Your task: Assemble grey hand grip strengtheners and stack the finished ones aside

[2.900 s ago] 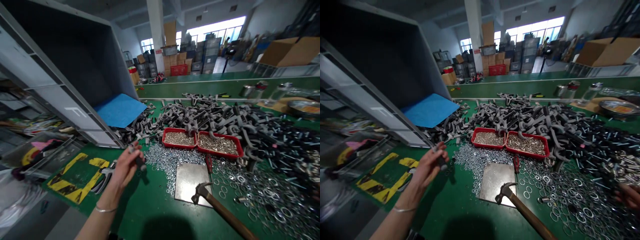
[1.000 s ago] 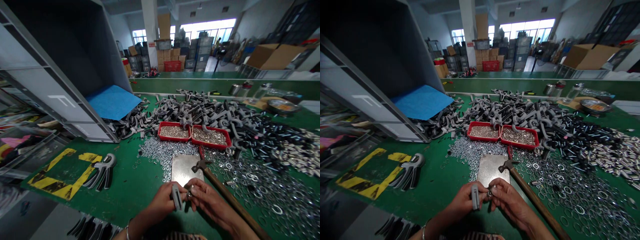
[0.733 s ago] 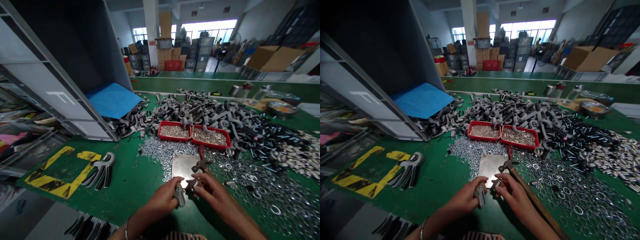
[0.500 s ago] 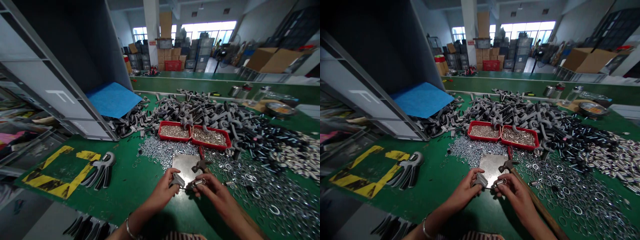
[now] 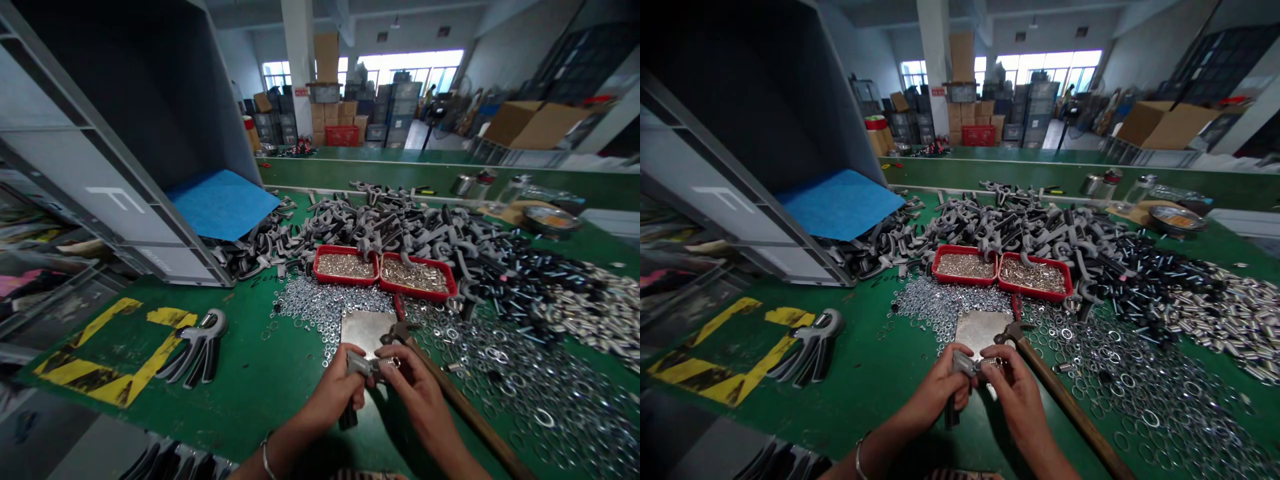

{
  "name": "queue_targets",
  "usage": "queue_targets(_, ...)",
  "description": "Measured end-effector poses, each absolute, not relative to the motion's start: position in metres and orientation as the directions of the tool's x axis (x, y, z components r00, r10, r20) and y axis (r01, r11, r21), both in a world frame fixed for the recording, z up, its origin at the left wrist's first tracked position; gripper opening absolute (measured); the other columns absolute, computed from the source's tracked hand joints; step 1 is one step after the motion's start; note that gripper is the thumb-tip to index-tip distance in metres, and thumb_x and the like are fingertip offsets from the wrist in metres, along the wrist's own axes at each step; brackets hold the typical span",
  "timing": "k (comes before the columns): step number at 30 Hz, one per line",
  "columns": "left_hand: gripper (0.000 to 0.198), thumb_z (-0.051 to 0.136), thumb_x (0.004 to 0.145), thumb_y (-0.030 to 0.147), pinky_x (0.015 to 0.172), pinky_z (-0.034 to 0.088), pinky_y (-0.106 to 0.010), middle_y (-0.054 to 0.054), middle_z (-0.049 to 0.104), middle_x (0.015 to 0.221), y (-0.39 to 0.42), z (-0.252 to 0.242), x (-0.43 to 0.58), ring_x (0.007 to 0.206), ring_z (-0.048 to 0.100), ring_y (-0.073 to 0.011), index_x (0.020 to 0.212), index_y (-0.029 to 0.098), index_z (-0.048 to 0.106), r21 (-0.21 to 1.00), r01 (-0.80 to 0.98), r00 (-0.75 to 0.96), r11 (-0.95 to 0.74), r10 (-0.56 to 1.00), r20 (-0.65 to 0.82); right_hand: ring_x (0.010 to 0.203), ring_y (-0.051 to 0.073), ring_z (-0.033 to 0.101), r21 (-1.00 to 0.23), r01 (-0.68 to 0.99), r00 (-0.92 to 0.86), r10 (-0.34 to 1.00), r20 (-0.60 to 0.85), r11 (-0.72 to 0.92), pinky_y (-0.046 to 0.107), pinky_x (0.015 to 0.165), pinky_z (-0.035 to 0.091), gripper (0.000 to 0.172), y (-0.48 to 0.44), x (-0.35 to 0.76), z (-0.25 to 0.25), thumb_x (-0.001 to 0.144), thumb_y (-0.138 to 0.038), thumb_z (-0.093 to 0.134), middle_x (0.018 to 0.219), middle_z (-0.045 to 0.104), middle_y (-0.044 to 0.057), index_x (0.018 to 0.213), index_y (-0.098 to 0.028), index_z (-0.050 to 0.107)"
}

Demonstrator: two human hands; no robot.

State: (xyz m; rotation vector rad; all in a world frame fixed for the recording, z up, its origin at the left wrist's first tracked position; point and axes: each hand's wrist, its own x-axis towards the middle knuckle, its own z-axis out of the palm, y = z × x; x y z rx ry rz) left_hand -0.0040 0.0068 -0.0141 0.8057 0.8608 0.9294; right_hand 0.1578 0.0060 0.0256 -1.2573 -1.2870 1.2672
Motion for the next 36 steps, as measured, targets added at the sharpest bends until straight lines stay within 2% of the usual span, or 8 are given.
queue_targets(7,0.036,0.060,0.075,0.023,0.040,0.030,-0.017,0.012,0.040,0.050,-0.016,-0.006,0.016,0.038,0.032,-0.0059,0.105,0.021,0.040,0.679,-0.510,0.465,0.528,0.833,-0.299,0.095,0.021,0.060,-0.861,0.375,-0.329,0.917,0.224,0.345,0.033,0.088,0.047,0.011,-0.012,0.175,0.047,0.095,-0.024,0.053,0.099,0.066,0.004,0.102,-0.026,0.062)
queue_targets(13,0.033,0.059,0.082,0.022,0.046,0.035,-0.018,0.000,0.062,0.080,-0.015,0.032,0.003,0.050,0.046,-0.0058,0.111,0.020,0.045,0.906,-0.142,0.549,0.399,0.793,-0.263,0.080,0.019,0.061,-0.948,0.301,-0.296,0.955,0.007,0.100,0.030,0.071,0.049,0.016,0.008,0.180,0.063,0.094,-0.037,0.055,0.086,0.062,0.002,0.092,-0.023,0.061)
queue_targets(18,0.039,0.059,0.088,0.043,0.046,0.037,-0.020,-0.008,0.069,0.084,-0.006,0.033,-0.007,0.047,0.049,-0.0071,0.114,0.017,0.045,0.847,-0.178,0.747,0.501,0.629,-0.215,0.085,0.019,0.061,-0.937,0.321,-0.383,0.924,0.005,0.138,0.031,0.075,0.049,0.018,0.015,0.185,0.062,0.095,-0.039,0.054,0.089,0.064,0.002,0.093,-0.023,0.061)
queue_targets(22,0.025,0.050,0.094,0.044,0.037,0.022,-0.017,-0.004,0.069,0.070,-0.002,0.008,0.002,0.036,0.036,-0.0046,0.093,0.020,0.043,0.835,-0.264,0.513,0.483,0.803,-0.302,0.090,0.020,0.061,-0.711,0.647,-0.339,0.939,0.054,0.274,0.032,0.081,0.049,0.020,0.035,0.237,0.031,0.099,-0.036,0.046,0.096,0.065,0.005,0.099,-0.023,0.062)
queue_targets(24,0.023,0.049,0.095,0.042,0.041,0.028,-0.017,-0.004,0.071,0.077,0.002,0.003,0.001,0.043,0.042,-0.0055,0.094,0.020,0.045,0.862,-0.292,0.392,0.414,0.874,-0.287,0.094,0.024,0.058,-0.374,0.887,-0.219,0.960,0.175,0.271,0.037,0.085,0.048,0.024,0.050,0.276,0.010,0.100,-0.034,0.041,0.099,0.064,0.009,0.098,-0.022,0.062)
queue_targets(26,0.025,0.047,0.097,0.043,0.050,0.038,-0.019,-0.006,0.071,0.087,0.007,0.005,-0.006,0.054,0.051,-0.0076,0.098,0.019,0.049,0.883,-0.289,0.354,0.370,0.898,-0.261,0.091,0.028,0.056,-0.268,0.939,-0.162,0.965,0.207,0.215,0.042,0.081,0.047,0.024,0.065,0.309,-0.006,0.097,-0.033,0.043,0.094,0.064,0.013,0.090,-0.020,0.063)
queue_targets(31,0.030,0.047,0.097,0.047,0.064,0.044,-0.024,-0.006,0.068,0.085,0.019,0.014,-0.011,0.066,0.059,-0.0120,0.096,0.017,0.053,0.917,-0.170,0.397,0.360,0.877,-0.271,0.080,0.027,0.054,-0.229,0.945,-0.186,0.960,0.209,0.233,0.039,0.072,0.045,0.025,0.087,0.339,-0.019,0.093,-0.032,0.047,0.080,0.062,0.009,0.072,-0.024,0.057)
queue_targets(36,0.028,0.055,0.092,0.047,0.057,0.038,-0.021,-0.003,0.068,0.082,0.024,0.009,0.006,0.059,0.051,-0.0100,0.091,0.019,0.050,0.962,-0.089,0.164,0.258,0.956,-0.241,0.084,0.029,0.056,-0.299,0.919,-0.175,0.946,0.272,0.256,0.043,0.078,0.046,0.024,0.086,0.330,-0.006,0.093,-0.034,0.045,0.084,0.063,0.012,0.076,-0.023,0.057)
